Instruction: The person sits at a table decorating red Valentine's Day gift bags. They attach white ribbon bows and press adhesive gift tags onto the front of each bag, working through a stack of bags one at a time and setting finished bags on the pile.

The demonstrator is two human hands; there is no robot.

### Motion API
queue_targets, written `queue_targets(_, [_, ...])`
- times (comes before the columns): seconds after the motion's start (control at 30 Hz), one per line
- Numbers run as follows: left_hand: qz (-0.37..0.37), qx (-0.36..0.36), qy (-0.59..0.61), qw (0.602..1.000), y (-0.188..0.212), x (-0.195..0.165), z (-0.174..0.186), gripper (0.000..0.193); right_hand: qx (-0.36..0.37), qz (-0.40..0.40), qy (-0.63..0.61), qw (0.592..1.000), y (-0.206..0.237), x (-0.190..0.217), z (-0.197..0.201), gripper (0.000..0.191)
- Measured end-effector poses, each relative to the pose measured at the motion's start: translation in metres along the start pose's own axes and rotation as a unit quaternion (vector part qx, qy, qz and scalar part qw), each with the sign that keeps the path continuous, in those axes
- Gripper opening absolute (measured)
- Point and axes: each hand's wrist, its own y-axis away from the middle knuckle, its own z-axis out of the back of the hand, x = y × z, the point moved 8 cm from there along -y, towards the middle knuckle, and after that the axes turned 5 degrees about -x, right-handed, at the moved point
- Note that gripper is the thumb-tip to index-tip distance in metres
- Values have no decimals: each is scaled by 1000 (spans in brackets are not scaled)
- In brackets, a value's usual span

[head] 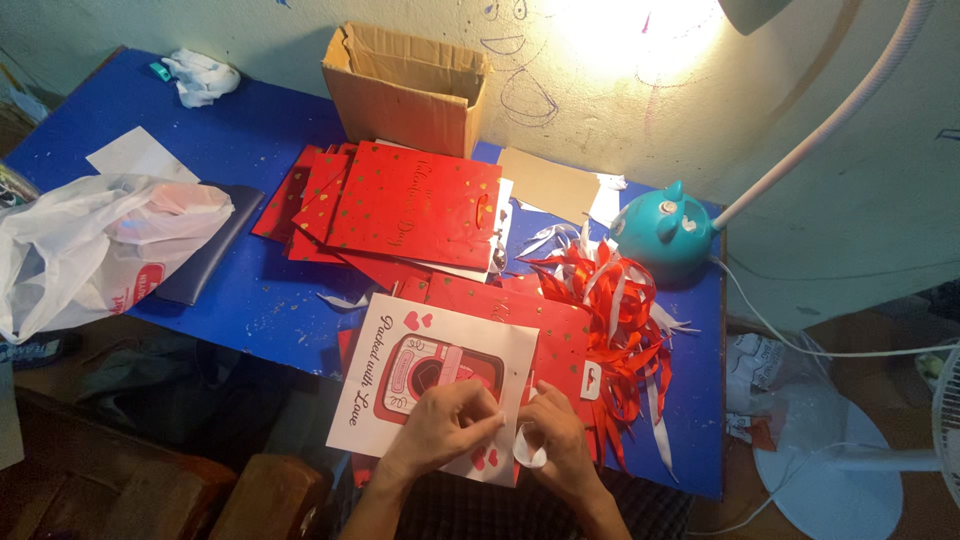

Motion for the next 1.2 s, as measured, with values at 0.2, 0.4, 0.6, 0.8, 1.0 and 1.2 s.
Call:
queue_targets(0.2, [-22,63,91,994,1,1,-5,10,-6,21,2,1000,1,4,1,24])
queue_targets(0.4, [4,56,36,998,1,3,-5,9,-2,3,-1,1000,1,-1,0,25])
queue_targets(0.6, [-8,34,-19,999,0,-2,-4,14,-2,13,3,1000,1,1,1,24])
queue_targets(0.8, [-40,34,-53,997,0,-8,-3,20,2,13,10,1000,1,0,0,20])
queue_targets(1.0, [-99,-22,-168,981,0,-20,-6,53,-3,19,18,1000,4,-3,-1,16])
queue_targets(1.2, [-98,-46,-189,976,-2,-16,-13,42,-89,-6,-115,989,14,-14,13,21])
